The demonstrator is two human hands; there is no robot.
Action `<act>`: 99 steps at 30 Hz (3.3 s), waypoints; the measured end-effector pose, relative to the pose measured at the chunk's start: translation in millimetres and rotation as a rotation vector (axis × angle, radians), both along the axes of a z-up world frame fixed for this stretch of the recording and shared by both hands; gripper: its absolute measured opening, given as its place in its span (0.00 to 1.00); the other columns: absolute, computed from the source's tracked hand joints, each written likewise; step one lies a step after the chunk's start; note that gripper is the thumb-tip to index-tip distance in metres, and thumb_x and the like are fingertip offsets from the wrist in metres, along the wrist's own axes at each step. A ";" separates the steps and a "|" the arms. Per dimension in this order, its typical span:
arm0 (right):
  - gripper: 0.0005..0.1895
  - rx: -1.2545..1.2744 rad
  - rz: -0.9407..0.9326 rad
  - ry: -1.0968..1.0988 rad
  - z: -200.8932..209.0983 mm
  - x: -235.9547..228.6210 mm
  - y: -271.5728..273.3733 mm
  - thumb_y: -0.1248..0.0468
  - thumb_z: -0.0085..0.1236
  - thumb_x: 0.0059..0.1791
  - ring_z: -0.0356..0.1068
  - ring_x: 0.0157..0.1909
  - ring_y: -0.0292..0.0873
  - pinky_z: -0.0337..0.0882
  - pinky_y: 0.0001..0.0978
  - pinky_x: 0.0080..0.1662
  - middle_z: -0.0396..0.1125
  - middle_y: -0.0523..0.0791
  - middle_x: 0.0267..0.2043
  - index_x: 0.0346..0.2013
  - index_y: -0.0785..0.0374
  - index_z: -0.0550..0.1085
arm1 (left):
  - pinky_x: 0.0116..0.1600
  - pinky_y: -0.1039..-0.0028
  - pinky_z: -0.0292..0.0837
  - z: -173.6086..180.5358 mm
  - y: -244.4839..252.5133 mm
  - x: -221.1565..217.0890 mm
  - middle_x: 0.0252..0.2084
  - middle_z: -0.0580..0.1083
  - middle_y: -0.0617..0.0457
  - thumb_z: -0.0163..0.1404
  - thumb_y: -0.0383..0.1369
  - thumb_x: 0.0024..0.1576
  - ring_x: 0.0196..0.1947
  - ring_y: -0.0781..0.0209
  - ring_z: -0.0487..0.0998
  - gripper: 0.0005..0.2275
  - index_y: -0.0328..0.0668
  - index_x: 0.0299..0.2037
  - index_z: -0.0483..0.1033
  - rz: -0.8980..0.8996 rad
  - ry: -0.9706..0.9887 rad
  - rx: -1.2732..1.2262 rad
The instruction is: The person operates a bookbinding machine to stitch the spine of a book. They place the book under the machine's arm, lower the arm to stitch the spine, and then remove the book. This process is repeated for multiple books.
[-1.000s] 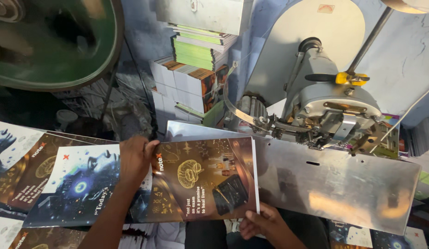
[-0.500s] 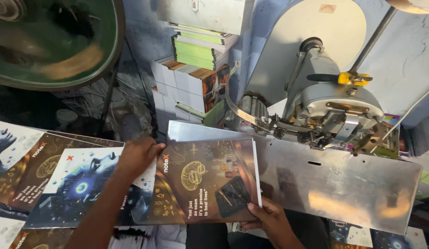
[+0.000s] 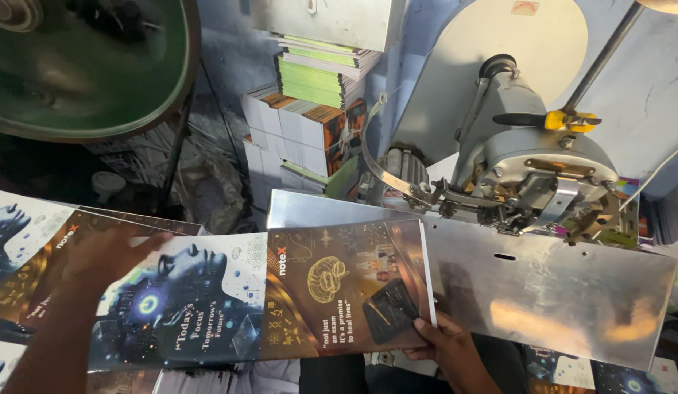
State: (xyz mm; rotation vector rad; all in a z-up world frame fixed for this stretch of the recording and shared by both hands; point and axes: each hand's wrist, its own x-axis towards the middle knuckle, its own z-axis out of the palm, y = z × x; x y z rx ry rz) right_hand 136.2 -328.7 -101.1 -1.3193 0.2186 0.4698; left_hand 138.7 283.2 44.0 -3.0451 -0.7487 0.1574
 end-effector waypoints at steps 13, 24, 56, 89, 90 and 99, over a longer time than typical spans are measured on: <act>0.23 0.003 -0.032 0.019 -7.6 2.4 -0.6 0.60 0.58 0.47 0.77 0.31 0.45 0.79 0.39 0.35 0.76 0.48 0.39 0.57 0.63 0.74 | 0.48 0.45 0.80 -63.7 72.2 -53.1 0.54 0.77 0.27 0.59 0.52 0.52 0.47 0.32 0.84 0.42 0.41 0.75 0.59 0.308 -0.344 -0.547; 0.19 0.063 -0.032 0.056 9.9 0.7 2.4 0.60 0.57 0.49 0.75 0.36 0.44 0.78 0.38 0.36 0.75 0.46 0.42 0.54 0.63 0.75 | 0.52 0.64 0.79 -73.6 90.4 -139.7 0.41 0.80 0.47 0.48 0.55 0.57 0.42 0.49 0.84 0.22 0.50 0.50 0.81 0.281 0.079 -0.351; 0.25 -0.211 0.115 -0.344 146.8 1.1 0.9 0.49 0.53 0.52 0.72 0.28 0.44 0.73 0.36 0.33 0.73 0.52 0.28 0.38 0.73 0.77 | 0.51 0.69 0.71 69.4 -4.7 -138.6 0.50 0.77 0.44 0.52 0.23 0.67 0.46 0.59 0.78 0.15 0.35 0.64 0.71 0.020 -1.143 -0.754; 0.20 0.595 0.405 -0.439 109.2 38.6 82.6 0.68 0.62 0.49 0.73 0.56 0.54 0.68 0.51 0.62 0.74 0.57 0.54 0.52 0.78 0.76 | 0.55 0.60 0.75 91.6 174.3 -5.2 0.43 0.76 0.44 0.46 0.23 0.65 0.43 0.54 0.80 0.08 0.38 0.53 0.71 -0.118 -1.067 -0.753; 0.20 0.590 0.377 -0.406 106.4 46.7 86.0 0.68 0.62 0.48 0.73 0.56 0.54 0.68 0.50 0.61 0.74 0.57 0.53 0.52 0.78 0.76 | 0.56 0.60 0.75 93.7 178.3 2.9 0.42 0.76 0.44 0.47 0.23 0.64 0.43 0.54 0.80 0.08 0.38 0.52 0.71 -0.133 -1.072 -0.747; 0.22 0.693 0.272 -0.381 102.4 105.6 98.7 0.67 0.62 0.48 0.73 0.57 0.52 0.69 0.52 0.61 0.73 0.53 0.54 0.56 0.71 0.73 | 0.65 0.59 0.74 106.4 197.1 65.6 0.41 0.77 0.46 0.49 0.20 0.60 0.44 0.55 0.81 0.07 0.38 0.45 0.75 -0.340 -1.086 -0.675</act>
